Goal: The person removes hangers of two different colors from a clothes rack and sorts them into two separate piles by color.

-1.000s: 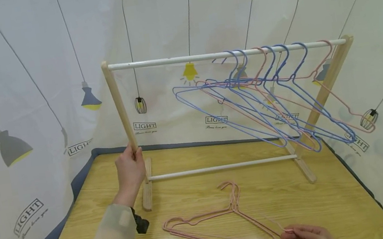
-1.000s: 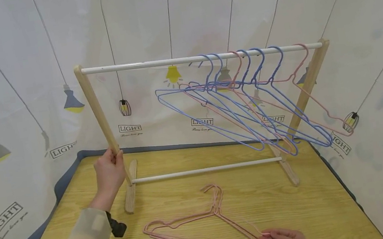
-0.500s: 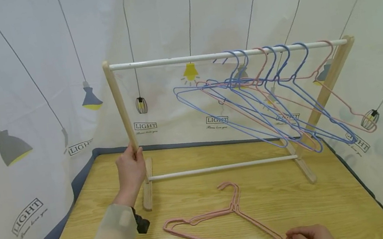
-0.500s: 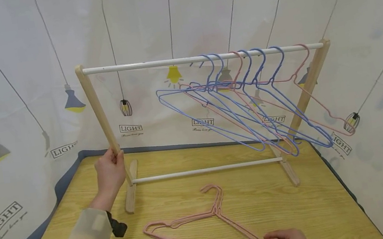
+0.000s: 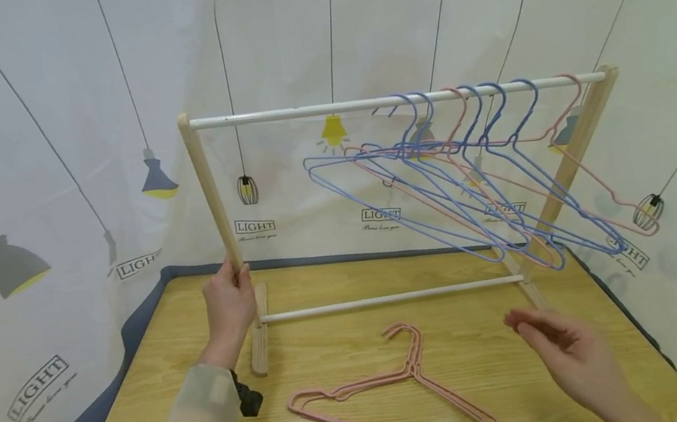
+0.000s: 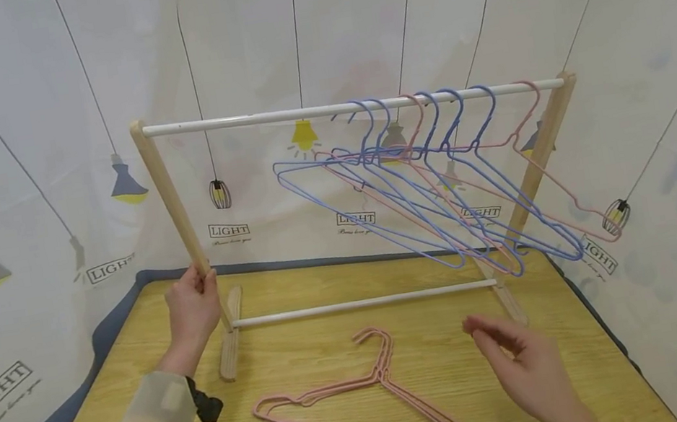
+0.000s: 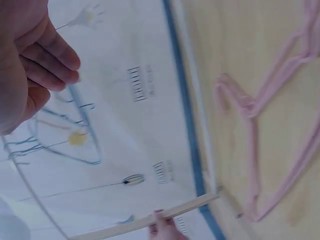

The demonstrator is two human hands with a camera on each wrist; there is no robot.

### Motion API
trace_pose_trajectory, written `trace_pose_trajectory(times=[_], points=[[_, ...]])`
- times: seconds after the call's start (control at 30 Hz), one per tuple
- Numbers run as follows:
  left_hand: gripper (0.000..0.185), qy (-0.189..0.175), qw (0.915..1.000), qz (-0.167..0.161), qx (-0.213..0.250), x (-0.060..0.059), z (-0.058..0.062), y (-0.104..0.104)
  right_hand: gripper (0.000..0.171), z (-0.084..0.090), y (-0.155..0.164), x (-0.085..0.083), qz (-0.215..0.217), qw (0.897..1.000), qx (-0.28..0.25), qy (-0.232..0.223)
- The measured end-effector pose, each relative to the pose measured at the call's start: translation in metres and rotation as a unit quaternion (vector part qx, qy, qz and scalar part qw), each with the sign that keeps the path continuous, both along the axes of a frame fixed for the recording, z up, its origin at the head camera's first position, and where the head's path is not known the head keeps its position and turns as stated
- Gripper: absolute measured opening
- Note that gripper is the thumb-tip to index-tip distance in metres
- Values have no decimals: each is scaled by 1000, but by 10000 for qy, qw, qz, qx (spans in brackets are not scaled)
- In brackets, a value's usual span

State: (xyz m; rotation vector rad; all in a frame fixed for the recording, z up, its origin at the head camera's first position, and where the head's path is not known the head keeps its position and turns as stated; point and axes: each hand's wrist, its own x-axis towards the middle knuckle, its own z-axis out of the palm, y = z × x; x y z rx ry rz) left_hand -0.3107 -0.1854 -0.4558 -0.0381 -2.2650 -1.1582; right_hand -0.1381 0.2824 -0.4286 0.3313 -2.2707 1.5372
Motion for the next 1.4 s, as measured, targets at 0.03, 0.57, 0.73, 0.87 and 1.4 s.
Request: trace_pose_trajectory(times=[0.03, 0.57, 0.73, 0.87, 1.4], points=[[14, 18, 10000, 4, -14, 0, 0, 0, 22, 8, -1, -5, 26, 9996, -104, 252], [12, 147, 9999, -16, -78, -2, -1, 3, 40, 56, -1, -65, -183, 9778, 428, 2044], [13, 118, 9999, 48, -74, -1, 0, 2, 36, 55, -4, -74, -326, 9890, 402, 1388], [14, 58, 10000, 51, -46, -1, -2, 1, 33, 50, -6, -82, -383, 9956, 439, 736], [14, 56, 10000, 66, -9, -1, -2, 0, 31, 40, -31, -100, 91, 9966, -771, 266]])
